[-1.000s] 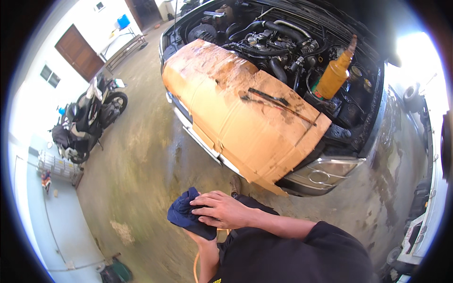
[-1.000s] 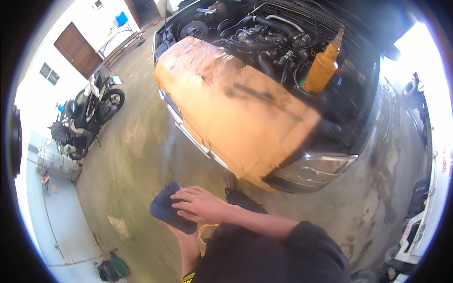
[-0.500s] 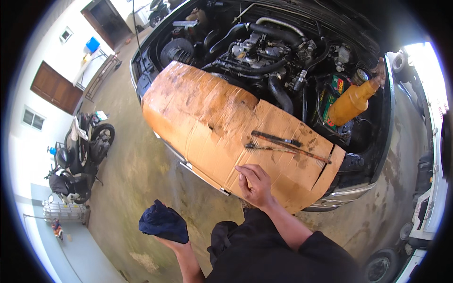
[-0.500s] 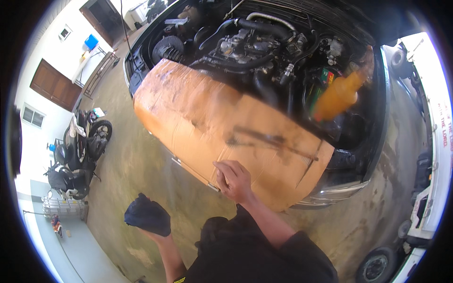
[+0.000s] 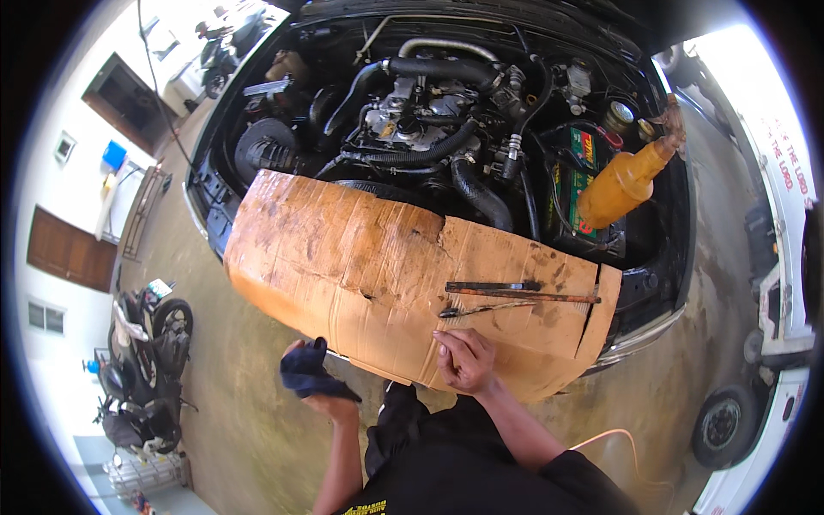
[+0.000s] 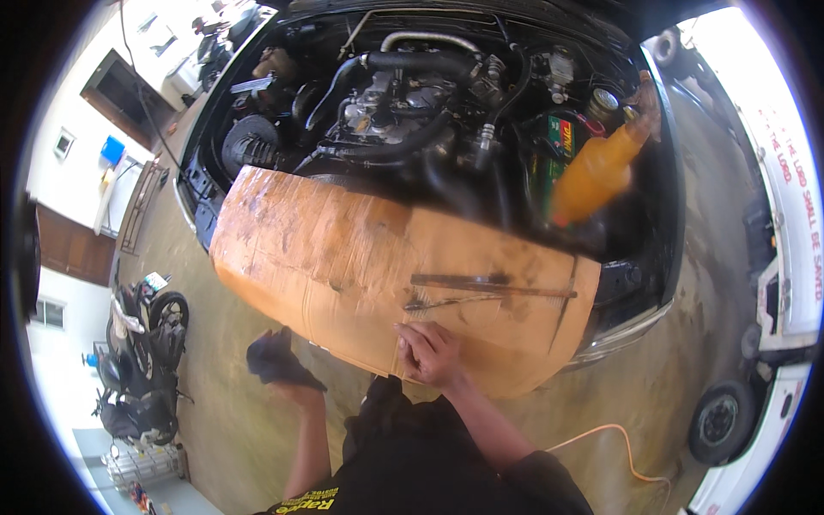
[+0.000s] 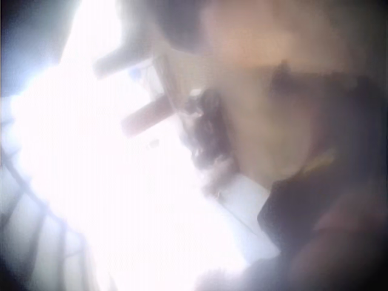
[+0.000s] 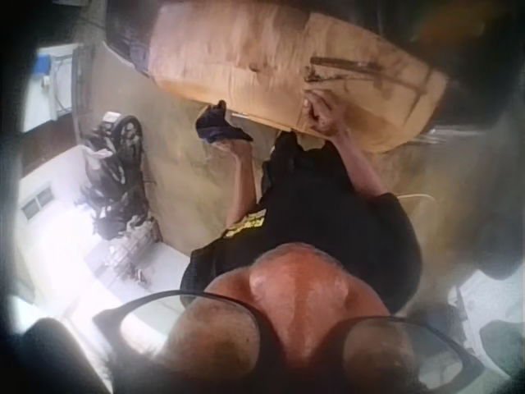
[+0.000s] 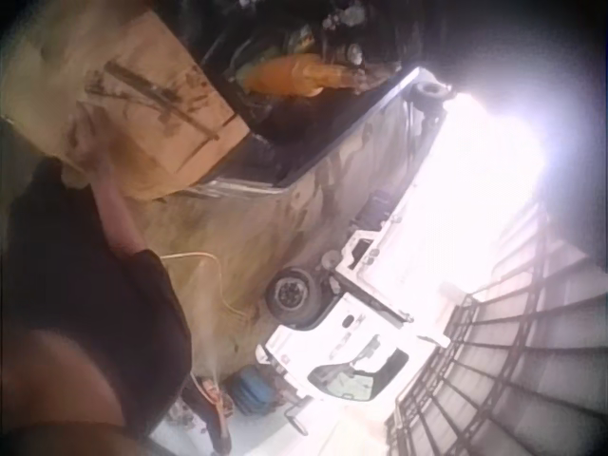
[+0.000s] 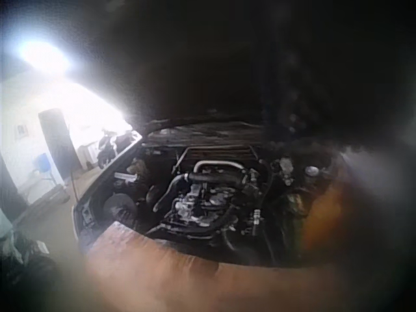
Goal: The person cleans the engine bay of a car by wiping the cardboard cover and scrubbing engine components with a brush and cleaning solution. A coworker assists by rinsing the engine with a pressure washer.
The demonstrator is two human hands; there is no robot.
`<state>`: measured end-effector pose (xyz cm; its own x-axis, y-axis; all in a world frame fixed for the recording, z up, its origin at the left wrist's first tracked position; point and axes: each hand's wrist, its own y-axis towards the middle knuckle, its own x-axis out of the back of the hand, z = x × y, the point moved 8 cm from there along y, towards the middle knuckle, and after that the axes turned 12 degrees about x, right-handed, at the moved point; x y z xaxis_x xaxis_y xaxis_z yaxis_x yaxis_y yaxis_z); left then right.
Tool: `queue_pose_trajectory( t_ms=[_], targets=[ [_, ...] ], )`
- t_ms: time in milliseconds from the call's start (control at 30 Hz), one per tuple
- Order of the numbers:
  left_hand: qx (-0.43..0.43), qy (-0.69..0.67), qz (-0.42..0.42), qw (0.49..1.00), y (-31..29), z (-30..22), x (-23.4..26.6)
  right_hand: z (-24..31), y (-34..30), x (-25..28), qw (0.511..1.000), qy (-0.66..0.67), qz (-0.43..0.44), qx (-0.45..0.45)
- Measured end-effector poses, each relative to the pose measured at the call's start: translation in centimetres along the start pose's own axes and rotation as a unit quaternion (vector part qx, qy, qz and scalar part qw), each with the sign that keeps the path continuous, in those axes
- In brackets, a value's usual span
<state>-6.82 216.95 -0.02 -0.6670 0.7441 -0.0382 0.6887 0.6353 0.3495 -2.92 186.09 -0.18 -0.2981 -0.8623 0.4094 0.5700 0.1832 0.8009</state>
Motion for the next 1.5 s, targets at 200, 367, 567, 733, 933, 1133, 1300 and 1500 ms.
queue_pose_trajectory(
  t_ms=[200,367,567,733,933,1133,1300,1500],
  targets=[
    [-0.175,0.182,0.119,0.960,8.7,5.5,-3.3,0.0,0.9,-3.5,0.990,-0.141,-0.010,-0.014],
    [-0.183,0.209,0.186,0.942,11.5,9.5,-5.7,-0.1,0.3,-4.1,0.968,-0.244,-0.008,-0.054],
    [-0.190,0.258,0.258,0.912,11.1,10.5,-5.7,-0.3,0.1,-5.0,0.938,-0.339,0.021,-0.066],
    [-0.173,0.242,0.270,0.915,11.6,10.2,-6.0,-0.3,0.3,-6.0,0.921,-0.380,0.058,-0.060],
    [-0.174,0.207,0.317,0.909,12.1,9.7,-6.3,-0.1,0.3,-6.2,0.914,-0.396,0.060,-0.068],
    [-0.181,0.194,0.346,0.900,12.1,9.4,-6.8,-0.2,0.2,-6.4,0.920,-0.381,0.061,-0.073],
    [-0.195,0.169,0.357,0.898,12.1,8.8,-6.9,-0.1,0.0,-6.4,0.915,-0.390,0.067,-0.076],
    [-0.196,0.156,0.359,0.899,12.2,8.7,-6.8,-0.3,0.2,-6.6,0.915,-0.390,0.081,-0.068]
  ],
)
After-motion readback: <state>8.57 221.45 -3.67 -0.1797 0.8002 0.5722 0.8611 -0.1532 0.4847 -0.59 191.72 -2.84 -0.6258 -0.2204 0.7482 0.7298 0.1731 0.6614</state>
